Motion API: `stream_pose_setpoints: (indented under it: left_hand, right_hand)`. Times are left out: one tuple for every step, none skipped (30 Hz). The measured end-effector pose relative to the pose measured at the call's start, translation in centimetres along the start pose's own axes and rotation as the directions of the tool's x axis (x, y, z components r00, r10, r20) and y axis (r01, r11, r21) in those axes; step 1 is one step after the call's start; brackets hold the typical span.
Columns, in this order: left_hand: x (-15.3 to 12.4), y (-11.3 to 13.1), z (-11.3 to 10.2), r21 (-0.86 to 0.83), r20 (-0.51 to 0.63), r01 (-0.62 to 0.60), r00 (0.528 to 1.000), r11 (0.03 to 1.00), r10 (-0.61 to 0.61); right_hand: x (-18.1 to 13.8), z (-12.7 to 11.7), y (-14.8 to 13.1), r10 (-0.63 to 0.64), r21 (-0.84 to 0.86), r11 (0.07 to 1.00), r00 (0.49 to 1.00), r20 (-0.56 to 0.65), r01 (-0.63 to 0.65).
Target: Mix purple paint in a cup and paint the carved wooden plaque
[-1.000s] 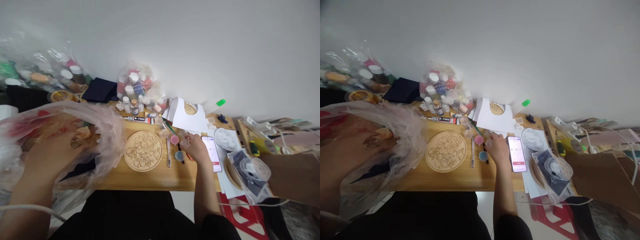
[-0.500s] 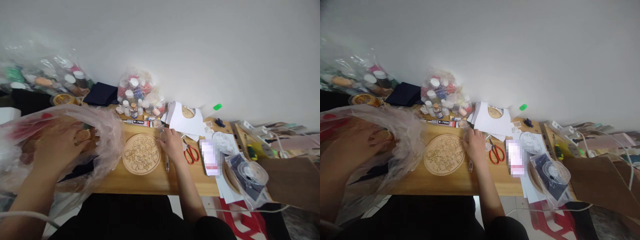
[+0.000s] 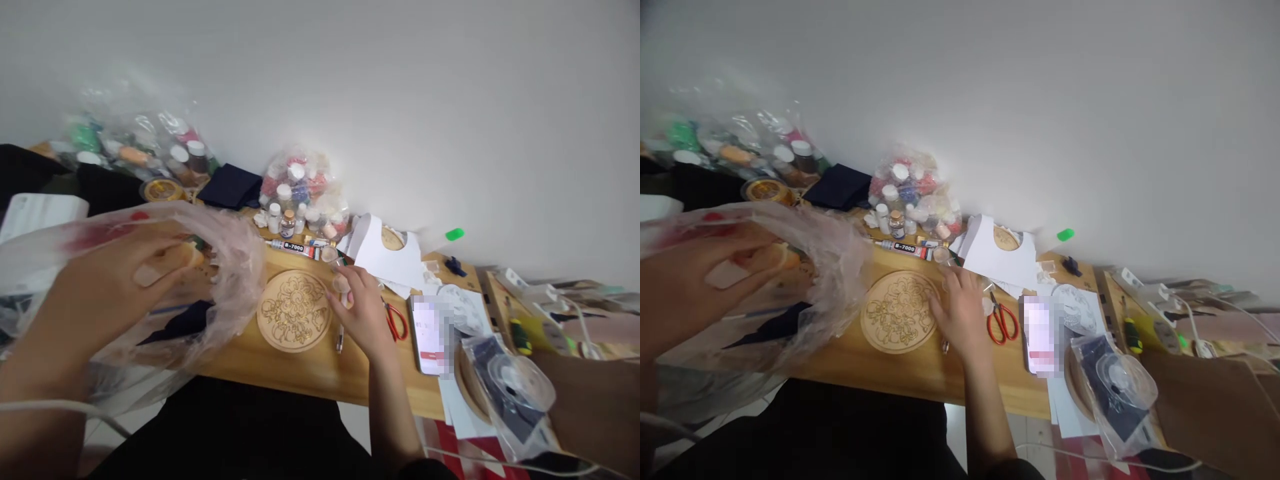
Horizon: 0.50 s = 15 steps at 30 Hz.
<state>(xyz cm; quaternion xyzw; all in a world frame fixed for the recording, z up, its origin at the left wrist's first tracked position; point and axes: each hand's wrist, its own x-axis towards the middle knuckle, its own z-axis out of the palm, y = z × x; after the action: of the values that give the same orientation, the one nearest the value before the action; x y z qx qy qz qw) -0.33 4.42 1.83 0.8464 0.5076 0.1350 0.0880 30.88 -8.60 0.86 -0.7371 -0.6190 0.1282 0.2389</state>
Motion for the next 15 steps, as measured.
stream_pose_setpoints:
  left_hand:
    - [-0.4,0.6,-0.7,-0.059,-0.085,0.021,0.996,0.998,-0.026]
    - [-0.7,1.2,-1.4,-0.118,-0.134,-0.001,0.991,0.993,-0.015]
    - [-0.8,1.8,-1.9,-0.176,-0.141,-0.044,0.99,0.983,0.019]
    - [-0.9,2.4,-2.3,-0.232,-0.128,-0.088,0.99,0.969,0.06]
    - [-0.9,3.0,-2.5,-0.276,-0.092,-0.125,0.99,0.953,0.104]
    - [-0.8,3.5,-2.6,-0.312,-0.067,-0.141,0.99,0.94,0.126]
    - [-0.7,4.1,-2.6,-0.341,-0.041,-0.147,0.989,0.928,0.142]
    - [-0.6,4.5,-2.4,-0.375,-0.009,-0.151,0.987,0.914,0.16]
    - [-0.6,4.9,-2.2,-0.409,0.008,-0.16,0.984,0.898,0.179]
    - [-0.5,5.2,-1.9,-0.442,0.016,-0.172,0.98,0.881,0.199]
    - [-0.5,5.4,-1.5,-0.469,0.021,-0.181,0.976,0.864,0.216]
    - [-0.5,5.4,-1.1,-0.487,0.024,-0.186,0.974,0.853,0.226]
    - [-0.4,5.4,-0.8,-0.496,0.029,-0.182,0.974,0.849,0.225]
    - [-0.3,5.4,-0.4,-0.498,0.042,-0.168,0.975,0.851,0.217]
    - [-0.3,5.3,-0.1,-0.493,0.062,-0.149,0.977,0.857,0.206]
  right_hand:
    - [-0.1,-0.2,-0.9,-0.085,0.11,0.99,0.996,-0.027,0.088]
    - [-0.1,-0.3,-1.9,-0.166,0.216,0.961,0.985,-0.04,0.171]
    - [-0.1,-0.4,-3.0,-0.241,0.311,0.919,0.97,-0.042,0.242]
    - [0.1,-0.3,-4.1,-0.306,0.39,0.873,0.952,-0.028,0.292]
    - [0.3,0.0,-5.2,-0.35,0.453,0.836,0.937,0.007,0.309]
    - [0.5,0.3,-6.2,-0.372,0.49,0.814,0.928,0.031,0.31]
    - [0.8,0.7,-7.0,-0.382,0.507,0.805,0.923,0.045,0.308]
    - [1.0,1.1,-7.7,-0.382,0.505,0.806,0.923,0.049,0.307]
    - [1.2,1.5,-8.2,-0.387,0.49,0.812,0.921,0.046,0.317]
    - [1.3,1.8,-8.6,-0.396,0.467,0.82,0.917,0.044,0.332]
    - [1.4,2.0,-8.8,-0.409,0.442,0.827,0.911,0.047,0.348]
    - [1.4,2.1,-8.9,-0.424,0.419,0.832,0.904,0.058,0.363]
    - [1.4,2.2,-8.9,-0.434,0.399,0.838,0.898,0.074,0.372]
    - [1.5,2.2,-8.8,-0.438,0.383,0.844,0.894,0.09,0.375]
    - [1.5,2.1,-8.6,-0.436,0.368,0.852,0.894,0.101,0.374]
